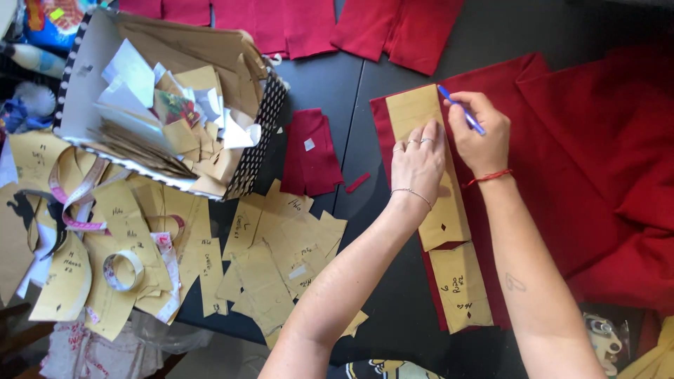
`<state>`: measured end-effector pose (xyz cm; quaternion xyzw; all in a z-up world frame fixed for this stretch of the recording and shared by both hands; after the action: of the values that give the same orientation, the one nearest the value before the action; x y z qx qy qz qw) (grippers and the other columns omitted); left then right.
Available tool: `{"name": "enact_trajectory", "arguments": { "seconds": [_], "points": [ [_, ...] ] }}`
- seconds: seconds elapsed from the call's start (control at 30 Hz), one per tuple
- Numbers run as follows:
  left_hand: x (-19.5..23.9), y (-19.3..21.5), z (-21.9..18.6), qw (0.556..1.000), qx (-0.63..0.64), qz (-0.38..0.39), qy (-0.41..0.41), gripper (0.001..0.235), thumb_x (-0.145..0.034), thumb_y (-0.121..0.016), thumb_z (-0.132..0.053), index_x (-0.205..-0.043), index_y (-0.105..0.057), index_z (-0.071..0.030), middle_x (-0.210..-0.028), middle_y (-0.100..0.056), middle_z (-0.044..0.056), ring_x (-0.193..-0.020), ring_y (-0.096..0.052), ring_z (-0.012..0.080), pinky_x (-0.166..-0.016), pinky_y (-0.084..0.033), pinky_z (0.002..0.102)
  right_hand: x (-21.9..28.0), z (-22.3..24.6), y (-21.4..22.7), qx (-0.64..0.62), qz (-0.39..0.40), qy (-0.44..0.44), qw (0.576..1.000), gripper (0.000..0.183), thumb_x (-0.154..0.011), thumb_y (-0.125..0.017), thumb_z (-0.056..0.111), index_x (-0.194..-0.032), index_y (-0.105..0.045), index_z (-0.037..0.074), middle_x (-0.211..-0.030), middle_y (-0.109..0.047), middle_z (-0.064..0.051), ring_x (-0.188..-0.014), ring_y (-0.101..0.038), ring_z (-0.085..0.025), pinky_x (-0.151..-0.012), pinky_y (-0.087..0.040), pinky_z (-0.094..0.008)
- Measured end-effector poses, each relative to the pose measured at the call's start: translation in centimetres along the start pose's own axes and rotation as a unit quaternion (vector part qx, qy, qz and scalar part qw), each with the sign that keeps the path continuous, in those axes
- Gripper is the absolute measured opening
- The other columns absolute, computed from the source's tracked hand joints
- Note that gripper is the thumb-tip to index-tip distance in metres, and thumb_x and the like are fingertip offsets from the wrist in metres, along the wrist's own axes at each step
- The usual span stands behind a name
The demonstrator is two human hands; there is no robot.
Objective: Marking and cutting red fabric using paper patterns and an electric rotary cutter
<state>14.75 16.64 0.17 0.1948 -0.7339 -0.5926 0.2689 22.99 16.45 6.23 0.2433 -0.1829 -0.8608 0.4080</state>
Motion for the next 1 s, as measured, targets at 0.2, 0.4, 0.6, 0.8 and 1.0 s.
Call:
{"name": "enact_trajectory", "arguments": {
  "seconds": [0.2, 0.4, 0.6, 0.8, 1.0],
  "points": [
    [0.8, -1.3, -0.4, 0.982, -0.065, 0.176, -0.009, 0.138, -0.040, -0.076, -0.070, -0.137, 0.000, -0.008, -0.144, 0.005, 0.007, -0.132, 0.001, 0.0227, -0.105, -0.015, 0.044, 2.5, 1.0, 0.5, 0.039, -0.001, 0.040, 0.998, 0.014, -0.084, -0.055, 0.004, -0.094, -0.064, 0.005, -0.090, -0.064, -0.014, -0.093, -0.058, -0.028, -0.073, -0.048, -0.037],
    [0.7, -1.9, -0.9, 0.974, -0.041, 0.220, -0.013, 0.138, -0.042, -0.076, -0.066, -0.136, 0.004, -0.006, -0.143, 0.010, 0.009, -0.133, 0.003, 0.0237, -0.105, -0.015, 0.046, 13.0, 5.2, 4.7, 0.118, 0.012, 0.014, 0.993, 0.018, -0.078, -0.057, -0.002, -0.095, -0.063, 0.003, -0.099, -0.061, -0.020, -0.094, -0.057, -0.033, -0.082, -0.046, -0.040],
    [0.9, -2.1, -1.1, 0.973, -0.055, 0.224, -0.004, 0.141, -0.039, -0.076, -0.068, -0.136, 0.005, -0.005, -0.142, 0.012, 0.010, -0.133, 0.004, 0.0242, -0.106, -0.014, 0.047, 20.2, 6.1, 7.8, 0.134, 0.012, -0.069, 0.988, 0.017, -0.077, -0.056, 0.000, -0.093, -0.062, 0.004, -0.096, -0.062, -0.017, -0.095, -0.057, -0.032, -0.086, -0.044, -0.041],
    [6.6, 3.4, -1.7, 0.992, 0.045, -0.090, -0.080, 0.100, -0.058, -0.079, -0.047, -0.133, -0.025, -0.010, -0.134, -0.034, 0.011, -0.124, -0.034, 0.0241, -0.100, -0.025, 0.055, 21.1, 6.5, 11.5, 0.042, -0.101, -0.110, 0.988, 0.022, -0.087, -0.049, 0.002, -0.108, -0.057, 0.004, -0.098, -0.061, -0.013, -0.098, -0.056, -0.026, -0.089, -0.041, -0.036],
    [22.7, 7.2, 3.2, 0.907, 0.341, -0.237, -0.065, 0.007, -0.075, -0.063, -0.008, -0.073, -0.058, -0.012, -0.082, -0.058, 0.004, -0.072, -0.058, 0.0217, -0.064, -0.045, 0.033, 22.7, 7.8, 9.9, -0.049, -0.044, -0.083, 0.994, 0.024, -0.096, -0.044, -0.007, -0.118, -0.039, -0.015, -0.113, -0.050, -0.033, -0.106, -0.051, -0.031, -0.091, -0.040, -0.031]
  ]
}}
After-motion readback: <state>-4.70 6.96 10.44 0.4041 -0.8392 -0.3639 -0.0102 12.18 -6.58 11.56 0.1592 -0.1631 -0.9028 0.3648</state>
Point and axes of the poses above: each hand's wrist, its own x-axis away from the middle knuckle, its own y-axis out of the back of the hand, z = x × y, the point moved 10 cm from there along -x, towards the middle knuckle
